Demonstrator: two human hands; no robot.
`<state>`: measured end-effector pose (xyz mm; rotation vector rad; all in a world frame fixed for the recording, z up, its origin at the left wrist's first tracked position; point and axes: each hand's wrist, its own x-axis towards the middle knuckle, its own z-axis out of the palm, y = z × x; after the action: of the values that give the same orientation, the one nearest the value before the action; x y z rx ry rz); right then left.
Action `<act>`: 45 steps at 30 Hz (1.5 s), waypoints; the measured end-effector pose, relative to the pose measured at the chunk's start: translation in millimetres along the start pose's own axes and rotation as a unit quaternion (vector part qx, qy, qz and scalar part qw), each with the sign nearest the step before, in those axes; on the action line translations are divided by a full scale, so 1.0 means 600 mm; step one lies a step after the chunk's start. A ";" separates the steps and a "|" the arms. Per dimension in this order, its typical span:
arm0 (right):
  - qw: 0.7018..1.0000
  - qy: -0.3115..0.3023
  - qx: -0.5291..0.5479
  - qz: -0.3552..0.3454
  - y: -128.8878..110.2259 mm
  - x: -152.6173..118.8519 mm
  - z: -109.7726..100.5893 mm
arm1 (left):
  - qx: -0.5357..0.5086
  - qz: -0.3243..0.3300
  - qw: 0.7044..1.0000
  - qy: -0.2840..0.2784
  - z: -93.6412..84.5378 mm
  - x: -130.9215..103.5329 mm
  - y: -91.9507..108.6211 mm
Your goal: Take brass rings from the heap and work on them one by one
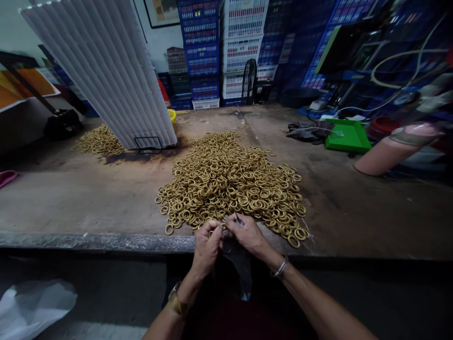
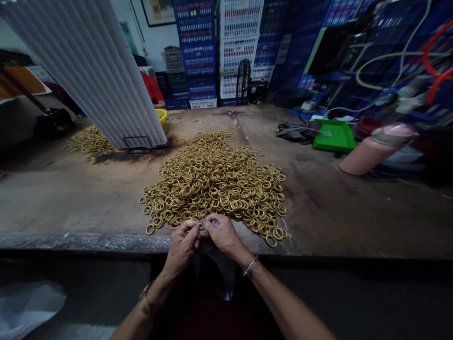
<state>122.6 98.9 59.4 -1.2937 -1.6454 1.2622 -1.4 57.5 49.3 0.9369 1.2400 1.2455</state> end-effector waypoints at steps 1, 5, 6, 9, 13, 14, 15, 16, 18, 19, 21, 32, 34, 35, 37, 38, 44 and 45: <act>1.000 0.005 -0.005 0.005 0.001 0.001 0.001 | 0.023 0.017 1.000 0.001 0.001 -0.001 0.000; 0.999 0.016 -0.022 0.023 0.003 0.005 0.005 | 0.016 -0.015 0.999 -0.024 0.002 -0.004 0.002; 0.999 0.016 -0.023 0.021 0.002 0.005 0.005 | -0.004 -0.043 0.998 -0.041 0.002 -0.005 0.002; 1.000 0.015 -0.018 0.008 0.001 0.004 0.005 | -0.061 -0.105 0.989 -0.088 -0.001 -0.007 0.005; 1.000 0.008 0.003 0.009 0.006 0.003 0.004 | -0.097 -0.098 0.986 -0.092 0.000 -0.010 0.009; 1.000 0.015 0.000 0.010 0.010 0.002 0.004 | -0.100 -0.095 0.987 -0.087 0.000 -0.011 0.010; 1.000 0.025 -0.013 0.008 0.014 0.002 0.003 | -0.100 -0.091 0.988 -0.080 0.001 -0.011 0.010; 0.999 0.035 -0.036 0.000 0.019 0.001 0.003 | -0.099 -0.087 0.989 -0.073 0.002 -0.012 0.010; 0.993 0.038 -0.102 -0.041 0.029 -0.003 0.002 | -0.092 -0.075 0.991 -0.065 0.002 -0.012 0.009; 0.988 0.027 -0.135 -0.070 0.032 -0.006 0.002 | -0.086 -0.067 0.992 -0.064 0.002 -0.013 0.007; 0.975 -0.007 -0.190 -0.118 0.036 -0.013 0.002 | -0.070 -0.050 0.994 -0.068 0.001 -0.012 0.005; 0.939 -0.078 -0.321 -0.098 0.021 -0.019 -0.001 | -0.013 0.029 0.997 -0.073 -0.003 -0.023 0.009; 0.931 -0.056 -0.354 -0.063 0.021 -0.014 -0.003 | -0.032 0.002 0.995 -0.093 -0.004 -0.034 0.011; 0.928 -0.041 -0.367 -0.051 0.021 -0.010 -0.003 | -0.053 -0.020 0.993 -0.103 -0.005 -0.039 0.012; 0.924 -0.011 -0.379 -0.044 0.022 -0.003 -0.001 | -0.113 -0.071 0.985 -0.110 -0.006 -0.047 0.013; 0.925 0.002 -0.377 -0.050 0.021 0.002 0.002 | -0.147 -0.092 0.979 -0.105 -0.007 -0.048 0.013; 0.914 0.015 -0.394 -0.095 0.014 0.022 0.024 | -0.252 -0.131 0.956 -0.072 -0.021 -0.039 0.004; 0.909 0.010 -0.406 -0.090 0.014 0.024 0.026 | -0.259 -0.132 0.954 -0.071 -0.023 -0.038 0.003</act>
<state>106.5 108.7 46.2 -1.5411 -2.3267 0.4258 -13.3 33.7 52.6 0.4494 0.8302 1.1820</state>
